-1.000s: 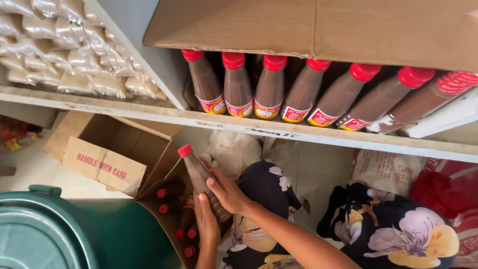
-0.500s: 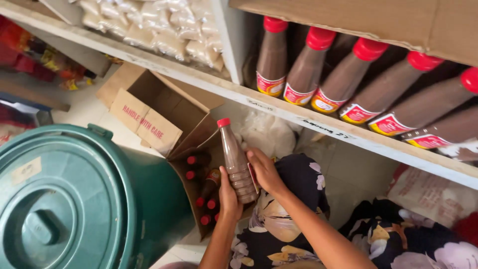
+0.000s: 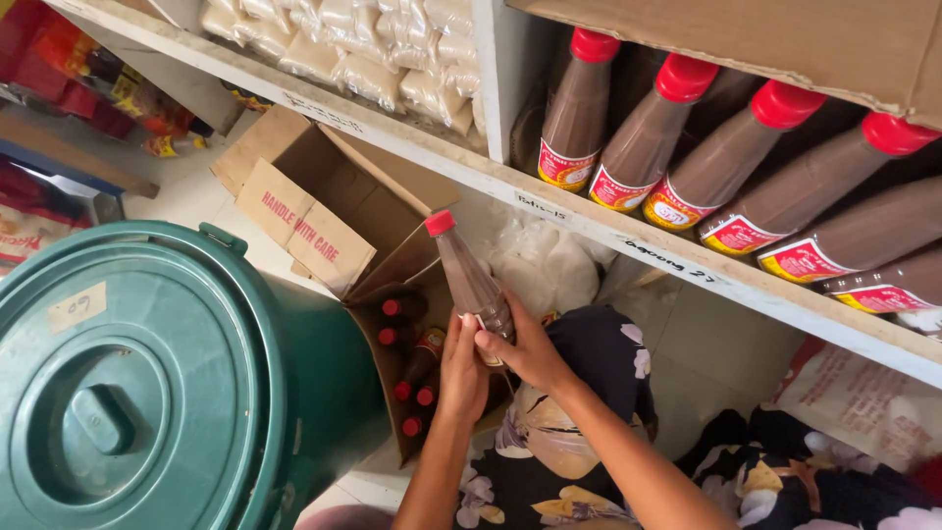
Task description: Taking bottles of fish sauce from a cardboard box and placing them onto a shelf.
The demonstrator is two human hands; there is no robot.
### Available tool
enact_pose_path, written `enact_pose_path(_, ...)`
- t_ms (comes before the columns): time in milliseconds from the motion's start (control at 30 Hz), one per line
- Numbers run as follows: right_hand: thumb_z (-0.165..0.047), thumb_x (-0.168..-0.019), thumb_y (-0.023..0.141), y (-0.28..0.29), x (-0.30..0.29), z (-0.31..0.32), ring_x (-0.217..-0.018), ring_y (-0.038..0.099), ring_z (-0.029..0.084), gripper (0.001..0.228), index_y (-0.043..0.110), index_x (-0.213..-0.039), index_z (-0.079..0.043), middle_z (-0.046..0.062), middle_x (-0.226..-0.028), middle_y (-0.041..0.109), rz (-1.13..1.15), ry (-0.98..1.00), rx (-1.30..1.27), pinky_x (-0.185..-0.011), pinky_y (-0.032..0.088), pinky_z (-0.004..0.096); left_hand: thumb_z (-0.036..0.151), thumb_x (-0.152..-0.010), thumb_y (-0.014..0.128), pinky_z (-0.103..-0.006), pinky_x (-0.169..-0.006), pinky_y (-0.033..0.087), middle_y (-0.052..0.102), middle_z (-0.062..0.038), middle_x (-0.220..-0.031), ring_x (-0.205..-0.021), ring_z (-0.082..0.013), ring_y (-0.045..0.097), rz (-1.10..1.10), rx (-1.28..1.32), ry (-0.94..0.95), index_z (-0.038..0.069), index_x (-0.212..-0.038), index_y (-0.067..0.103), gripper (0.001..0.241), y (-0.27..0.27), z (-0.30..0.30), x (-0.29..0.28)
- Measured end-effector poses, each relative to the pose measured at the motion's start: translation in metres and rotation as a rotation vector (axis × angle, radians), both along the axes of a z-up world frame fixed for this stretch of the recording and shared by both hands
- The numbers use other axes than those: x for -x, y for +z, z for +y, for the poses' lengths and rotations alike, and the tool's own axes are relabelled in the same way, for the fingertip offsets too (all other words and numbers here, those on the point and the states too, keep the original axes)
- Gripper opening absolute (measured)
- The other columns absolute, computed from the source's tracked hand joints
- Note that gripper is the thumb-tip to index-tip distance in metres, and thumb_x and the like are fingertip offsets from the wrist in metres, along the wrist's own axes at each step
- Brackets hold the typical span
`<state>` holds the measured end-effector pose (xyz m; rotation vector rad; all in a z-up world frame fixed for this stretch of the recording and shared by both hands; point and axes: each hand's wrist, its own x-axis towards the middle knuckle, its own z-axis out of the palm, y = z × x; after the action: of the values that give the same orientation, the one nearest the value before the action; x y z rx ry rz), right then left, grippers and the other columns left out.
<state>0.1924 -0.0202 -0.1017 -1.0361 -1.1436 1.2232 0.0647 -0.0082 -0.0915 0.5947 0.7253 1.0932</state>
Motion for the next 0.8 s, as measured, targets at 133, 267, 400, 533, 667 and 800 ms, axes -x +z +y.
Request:
enact_pose_path(133, -0.037, -0.094, 0.071, -0.006, 0.009, -0.003, -0.136, 0.05, 0.022, 0.081, 0.035, -0.154, 0.004, 0.018, -0.146, 0.054, -0.09, -0.014, -0.005, -0.114, 0.039, 0.035, 0.031, -0.108, 0.048, -0.0379, -0.108, 0.043, 0.059, -0.008, -0.136, -0.125, -0.0192, 0.056, 0.016, 0.003, -0.021, 0.007, -0.146, 0.047, 0.045, -0.005, 0.001, 0.008)
enact_pose_path(267, -0.038, -0.098, 0.068, -0.011, 0.006, -0.004, -0.135, 0.052, 0.021, 0.076, 0.036, -0.151, 0.006, 0.017, -0.146, 0.055, -0.087, -0.029, 0.051, -0.113, 0.04, 0.034, 0.03, -0.106, 0.049, -0.0378, -0.109, 0.041, 0.06, -0.006, -0.134, -0.126, -0.019, 0.055, 0.051, 0.015, -0.06, 0.009, -0.143, 0.047, 0.044, 0.001, 0.003, 0.01)
enact_pose_path(400, -0.036, -0.097, 0.065, -0.02, 0.002, -0.004, -0.13, 0.054, 0.02, 0.074, 0.036, -0.152, 0.004, 0.016, -0.142, 0.057, 0.046, -0.014, 0.169, -0.108, 0.043, 0.033, 0.031, -0.104, 0.052, -0.0363, -0.113, 0.036, 0.053, -0.005, -0.138, -0.132, -0.0188, 0.049, 0.313, -0.15, -0.034, 0.008, -0.146, 0.046, 0.048, -0.011, 0.003, 0.009)
enact_pose_path(533, -0.034, -0.099, 0.062, -0.055, 0.003, -0.004, -0.119, 0.058, 0.017, 0.062, 0.042, -0.146, 0.002, 0.014, -0.133, 0.06, 0.298, -0.033, 0.264, -0.099, 0.048, 0.031, 0.028, -0.102, 0.06, -0.0347, -0.109, 0.038, 0.052, -0.01, -0.133, -0.127, -0.0206, 0.049, 0.665, -0.357, 0.045, 0.004, -0.143, 0.05, 0.048, -0.008, 0.008, 0.009)
enact_pose_path(667, -0.034, -0.104, 0.058, -0.068, 0.001, 0.001, -0.099, 0.068, 0.02, 0.045, 0.058, -0.129, 0.004, 0.013, -0.114, 0.069, 0.601, 0.068, 0.344, -0.085, 0.055, 0.034, 0.026, -0.099, 0.066, -0.0302, -0.093, 0.051, 0.063, -0.008, -0.118, -0.105, -0.0146, 0.061, 0.357, -0.224, -0.031, 0.003, -0.137, 0.05, 0.047, -0.014, 0.017, 0.008)
enact_pose_path(800, -0.04, -0.105, 0.054, -0.059, -0.009, -0.004, -0.091, 0.072, 0.023, 0.046, 0.062, -0.123, 0.002, 0.014, -0.107, 0.072, 0.751, 0.254, 0.4, -0.08, 0.058, 0.036, 0.024, -0.092, 0.069, -0.0302, -0.078, 0.053, 0.068, -0.007, -0.114, -0.091, -0.014, 0.065, 0.278, -0.147, -0.128, 0.003, -0.131, 0.055, 0.047, 0.009, 0.023, 0.012)
